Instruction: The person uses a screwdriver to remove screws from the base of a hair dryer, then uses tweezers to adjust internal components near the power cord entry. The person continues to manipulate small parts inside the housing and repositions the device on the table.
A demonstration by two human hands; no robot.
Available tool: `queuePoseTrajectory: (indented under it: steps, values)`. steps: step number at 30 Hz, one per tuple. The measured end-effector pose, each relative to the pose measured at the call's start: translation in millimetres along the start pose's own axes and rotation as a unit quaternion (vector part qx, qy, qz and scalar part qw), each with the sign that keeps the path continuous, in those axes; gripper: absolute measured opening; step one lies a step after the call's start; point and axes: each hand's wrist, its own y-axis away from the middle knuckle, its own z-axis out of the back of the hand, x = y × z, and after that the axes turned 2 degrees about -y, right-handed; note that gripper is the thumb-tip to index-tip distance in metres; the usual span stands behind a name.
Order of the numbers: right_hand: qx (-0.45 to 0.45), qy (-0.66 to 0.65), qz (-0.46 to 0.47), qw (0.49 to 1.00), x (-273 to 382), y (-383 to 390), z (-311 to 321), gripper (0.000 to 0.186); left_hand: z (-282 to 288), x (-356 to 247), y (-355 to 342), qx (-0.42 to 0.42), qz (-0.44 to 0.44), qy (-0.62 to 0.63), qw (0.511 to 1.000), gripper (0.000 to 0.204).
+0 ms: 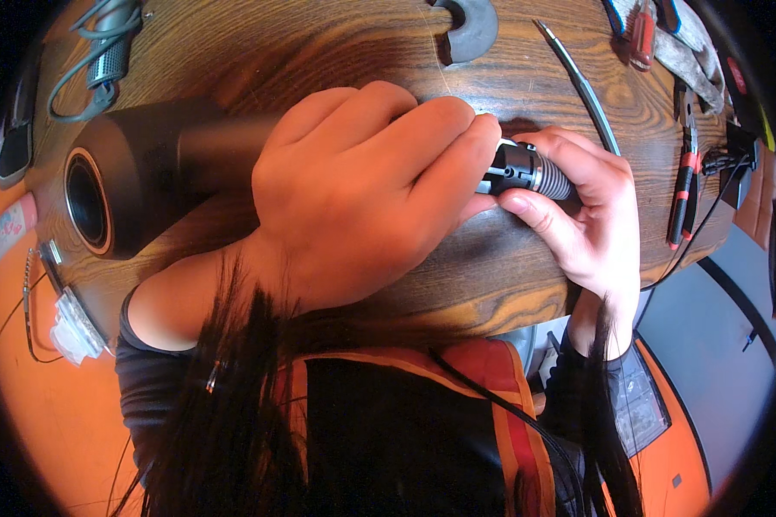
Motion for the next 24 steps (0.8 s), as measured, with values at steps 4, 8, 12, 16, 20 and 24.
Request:
queuePoseTrajectory:
  steps: [4, 8, 12, 16, 20, 24]
  values:
    - [0.003, 0.010, 0.003, 1.000, -0.1, -0.7, -0.3, 0.043, 0.0, -0.8, -0.9, 0.005, 0.011, 0.008, 1.000, 0.044]
    - [0.010, 0.014, -0.008, 1.000, -0.3, -0.4, 0.4, 0.043, -1.8, -1.0, -0.8, 0.003, 0.014, 0.008, 1.000, 0.044]
    - [0.014, 0.002, -0.014, 1.000, -1.3, -1.7, 0.6, 0.042, -4.5, -1.3, 0.2, -0.018, 0.006, -0.016, 1.000, 0.043]
    - [0.010, -0.028, -0.041, 0.999, 1.0, -1.4, 2.4, 0.042, -2.9, -1.4, 1.1, -0.021, 0.003, -0.022, 1.000, 0.042]
    - [0.005, -0.039, -0.025, 0.999, 2.5, 0.4, 2.7, 0.045, 3.3, -4.0, -0.4, -0.011, 0.006, -0.024, 1.000, 0.042]
    - [-0.023, 0.019, 0.050, 0.998, 0.6, 2.7, -0.5, 0.048, 18.9, -7.3, -4.6, 0.052, 0.028, -0.012, 0.998, 0.046]
